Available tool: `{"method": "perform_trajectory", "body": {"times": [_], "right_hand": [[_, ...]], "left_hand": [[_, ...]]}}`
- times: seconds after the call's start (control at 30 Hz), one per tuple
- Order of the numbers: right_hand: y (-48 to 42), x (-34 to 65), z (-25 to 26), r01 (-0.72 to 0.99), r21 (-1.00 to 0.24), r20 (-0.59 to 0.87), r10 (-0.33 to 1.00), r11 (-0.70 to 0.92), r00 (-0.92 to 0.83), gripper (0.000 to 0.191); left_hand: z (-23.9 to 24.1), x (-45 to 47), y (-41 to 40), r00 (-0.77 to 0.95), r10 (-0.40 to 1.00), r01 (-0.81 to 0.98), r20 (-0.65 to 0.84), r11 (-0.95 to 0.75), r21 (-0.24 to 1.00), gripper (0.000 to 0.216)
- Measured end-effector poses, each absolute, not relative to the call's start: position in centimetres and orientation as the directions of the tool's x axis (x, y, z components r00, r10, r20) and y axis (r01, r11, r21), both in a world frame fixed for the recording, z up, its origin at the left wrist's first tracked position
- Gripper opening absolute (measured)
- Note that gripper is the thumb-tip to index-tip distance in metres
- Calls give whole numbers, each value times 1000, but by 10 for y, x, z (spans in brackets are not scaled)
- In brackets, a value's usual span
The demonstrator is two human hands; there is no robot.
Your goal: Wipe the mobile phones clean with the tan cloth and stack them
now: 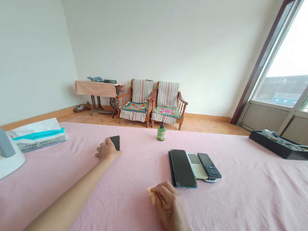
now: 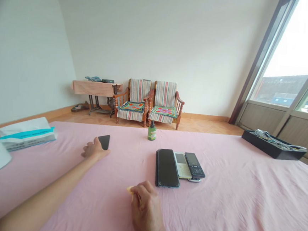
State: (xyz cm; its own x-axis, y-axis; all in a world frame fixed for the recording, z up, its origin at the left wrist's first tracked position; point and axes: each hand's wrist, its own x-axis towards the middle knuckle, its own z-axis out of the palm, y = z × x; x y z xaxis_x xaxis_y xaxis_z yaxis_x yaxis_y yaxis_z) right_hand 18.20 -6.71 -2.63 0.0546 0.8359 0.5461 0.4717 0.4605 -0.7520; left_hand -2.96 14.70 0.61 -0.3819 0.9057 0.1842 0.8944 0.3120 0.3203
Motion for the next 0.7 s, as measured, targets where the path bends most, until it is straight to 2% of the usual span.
{"method": "perform_trajectory", "body": {"times": [0.2,0.37,0.5,0.57,0.7], "right_hand": [[-68,182,-23,439,-780,516,855,445,48,22],[-69,183,-20,441,-780,519,853,443,60,23],[-68,184,-23,440,-782,522,849,442,75,22],[-68,184,-24,435,-785,525,847,442,86,21],[-68,183,-23,436,-785,530,842,441,104,21]], "left_hand": [[15,-50,119,-122,984,957,129,82,279,80],[17,-52,83,149,976,933,160,-192,303,47],[20,-50,58,276,937,885,215,-334,323,23],[20,-50,51,296,918,873,263,-371,315,20],[16,-55,47,310,876,858,369,-425,289,30]]}}
